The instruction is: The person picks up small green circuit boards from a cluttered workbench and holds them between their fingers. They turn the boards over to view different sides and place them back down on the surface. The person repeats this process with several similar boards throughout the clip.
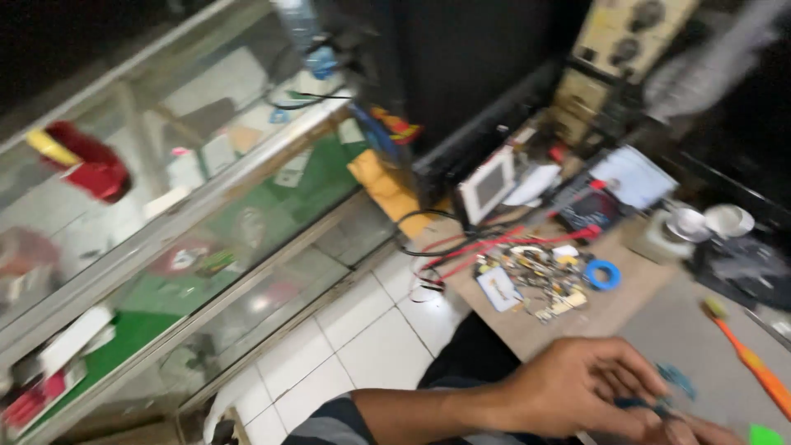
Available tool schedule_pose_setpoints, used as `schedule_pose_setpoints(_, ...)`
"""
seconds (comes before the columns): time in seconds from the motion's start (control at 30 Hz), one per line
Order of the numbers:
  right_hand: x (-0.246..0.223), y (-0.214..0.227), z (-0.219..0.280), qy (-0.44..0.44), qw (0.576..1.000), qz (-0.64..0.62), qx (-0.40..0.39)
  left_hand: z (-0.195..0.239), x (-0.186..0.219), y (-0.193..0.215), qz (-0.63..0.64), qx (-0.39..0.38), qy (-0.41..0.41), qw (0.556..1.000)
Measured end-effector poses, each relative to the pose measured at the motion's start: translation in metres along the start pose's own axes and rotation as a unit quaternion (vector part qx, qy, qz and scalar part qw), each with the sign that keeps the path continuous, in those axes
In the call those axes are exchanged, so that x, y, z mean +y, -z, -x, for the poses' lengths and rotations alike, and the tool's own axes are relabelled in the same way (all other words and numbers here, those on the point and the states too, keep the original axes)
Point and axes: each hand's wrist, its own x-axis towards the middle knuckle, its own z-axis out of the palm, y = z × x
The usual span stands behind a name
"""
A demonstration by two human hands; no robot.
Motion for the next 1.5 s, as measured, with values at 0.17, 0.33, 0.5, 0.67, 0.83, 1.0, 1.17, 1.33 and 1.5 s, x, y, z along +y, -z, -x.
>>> schedule_pose_setpoints(0.17, -0.121, -0.043, 0.054, -0.128, 0.974, -0.117, 0.146, -0.015, 0.016, -0.007, -0.004, 0.023, 0.061, 0.998)
schedule_pose_setpoints(0.33, -0.120, -0.042, 0.053, -0.101, 0.948, -0.290, 0.083, -0.023, 0.041, -0.014, -0.089, 0.046, 0.058, 0.993)
schedule_pose_setpoints(0.5, -0.115, -0.039, 0.053, -0.070, 0.948, -0.303, 0.069, -0.030, 0.037, -0.014, -0.096, 0.038, 0.096, 0.990)
schedule_pose_setpoints(0.67, -0.111, -0.036, 0.052, -0.073, 0.950, -0.292, 0.081, -0.036, 0.040, -0.019, -0.127, 0.037, 0.108, 0.985)
schedule_pose_setpoints(0.83, -0.107, -0.036, 0.051, -0.060, 0.951, -0.289, 0.088, -0.037, 0.033, -0.020, -0.114, 0.036, 0.084, 0.989)
schedule_pose_setpoints(1.0, -0.097, -0.037, 0.051, -0.042, 0.945, -0.309, 0.098, -0.036, 0.036, -0.024, -0.138, 0.040, 0.068, 0.987)
schedule_pose_setpoints(1.17, -0.098, -0.038, 0.051, -0.042, 0.944, -0.311, 0.105, -0.035, 0.038, -0.026, -0.145, 0.046, 0.068, 0.986)
schedule_pose_setpoints(1.33, -0.103, -0.040, 0.053, -0.045, 0.939, -0.319, 0.117, -0.034, 0.040, -0.028, -0.150, 0.046, 0.060, 0.986)
schedule_pose_setpoints(1.5, -0.103, -0.043, 0.052, -0.039, 0.934, -0.330, 0.132, -0.032, 0.040, -0.030, -0.135, 0.043, 0.041, 0.989)
